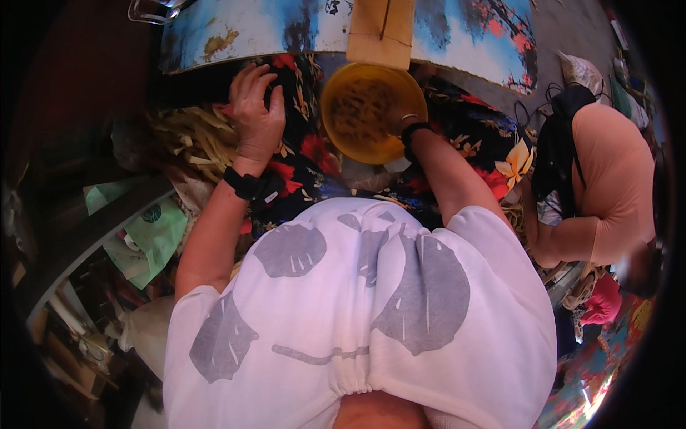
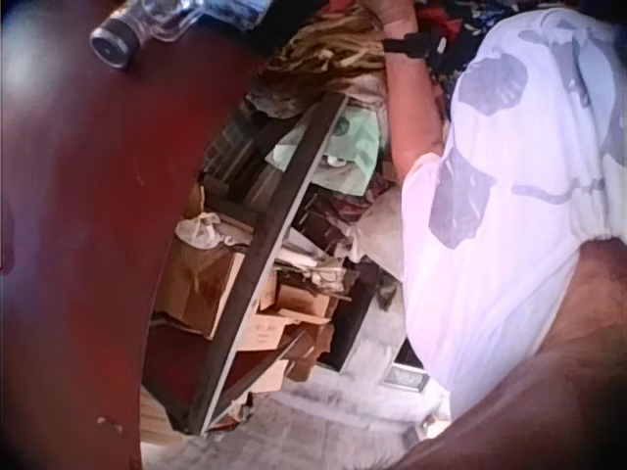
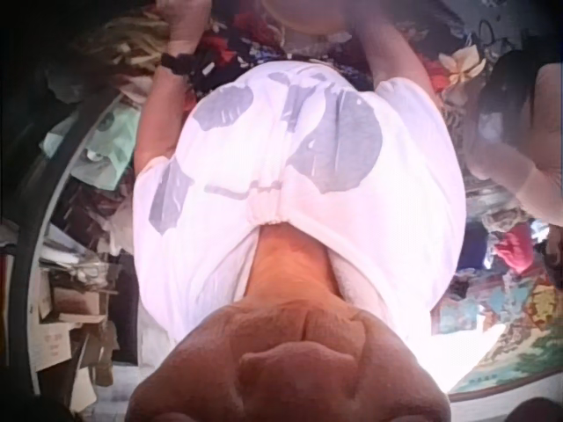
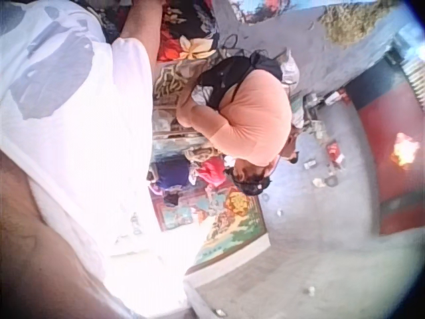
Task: The person folds and sorts corn husks by hand, using a small wooden stand on a table and a yellow bucket for the finished items.
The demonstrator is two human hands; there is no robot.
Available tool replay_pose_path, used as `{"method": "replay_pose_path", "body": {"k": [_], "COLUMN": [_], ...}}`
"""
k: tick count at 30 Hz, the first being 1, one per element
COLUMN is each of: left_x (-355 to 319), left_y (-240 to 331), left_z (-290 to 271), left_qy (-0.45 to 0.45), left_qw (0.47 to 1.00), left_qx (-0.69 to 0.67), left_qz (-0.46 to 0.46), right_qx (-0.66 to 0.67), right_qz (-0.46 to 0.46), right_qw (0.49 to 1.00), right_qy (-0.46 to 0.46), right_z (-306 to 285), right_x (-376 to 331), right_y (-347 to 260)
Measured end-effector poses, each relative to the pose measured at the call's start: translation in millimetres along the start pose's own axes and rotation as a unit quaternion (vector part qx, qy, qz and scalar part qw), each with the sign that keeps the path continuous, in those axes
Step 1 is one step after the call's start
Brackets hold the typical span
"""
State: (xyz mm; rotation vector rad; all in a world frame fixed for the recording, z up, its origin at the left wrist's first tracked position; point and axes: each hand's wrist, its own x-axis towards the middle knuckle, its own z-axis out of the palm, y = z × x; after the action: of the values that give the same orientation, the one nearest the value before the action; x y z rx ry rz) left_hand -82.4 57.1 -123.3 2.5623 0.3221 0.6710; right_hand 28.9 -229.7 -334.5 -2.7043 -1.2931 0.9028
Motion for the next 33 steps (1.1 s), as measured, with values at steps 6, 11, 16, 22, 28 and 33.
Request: {"method": "replay_pose_path", "body": {"k": [6,11,16,22,28,33], "left_x": [7,12,7,5,3,-8], "left_y": [2,5,8,7,8,42], "left_z": [-4,-3,3,4,3,9], "left_qy": [-0.02,-0.015,-0.005,0.001,0.011,-0.106], "left_qw": [1.0,1.0,1.0,1.0,1.0,0.981], "left_qx": [0.02,0.019,-0.008,-0.01,-0.02,-0.155], "left_qz": [0.005,0.016,0.016,0.017,0.021,0.054], "right_qx": [-0.008,0.015,0.048,0.025,0.058,0.552], "right_qz": [-0.032,-0.025,-0.037,-0.065,-0.021,0.15], "right_qw": [0.994,0.994,0.986,0.987,0.995,0.801], "right_qy": [-0.1,-0.106,-0.154,-0.147,-0.081,0.176], "right_z": [47,48,23,57,-8,-26], "right_x": [18,16,0,11,-12,-50], "right_y": [-23,-18,-5,-39,-70,-100]}}
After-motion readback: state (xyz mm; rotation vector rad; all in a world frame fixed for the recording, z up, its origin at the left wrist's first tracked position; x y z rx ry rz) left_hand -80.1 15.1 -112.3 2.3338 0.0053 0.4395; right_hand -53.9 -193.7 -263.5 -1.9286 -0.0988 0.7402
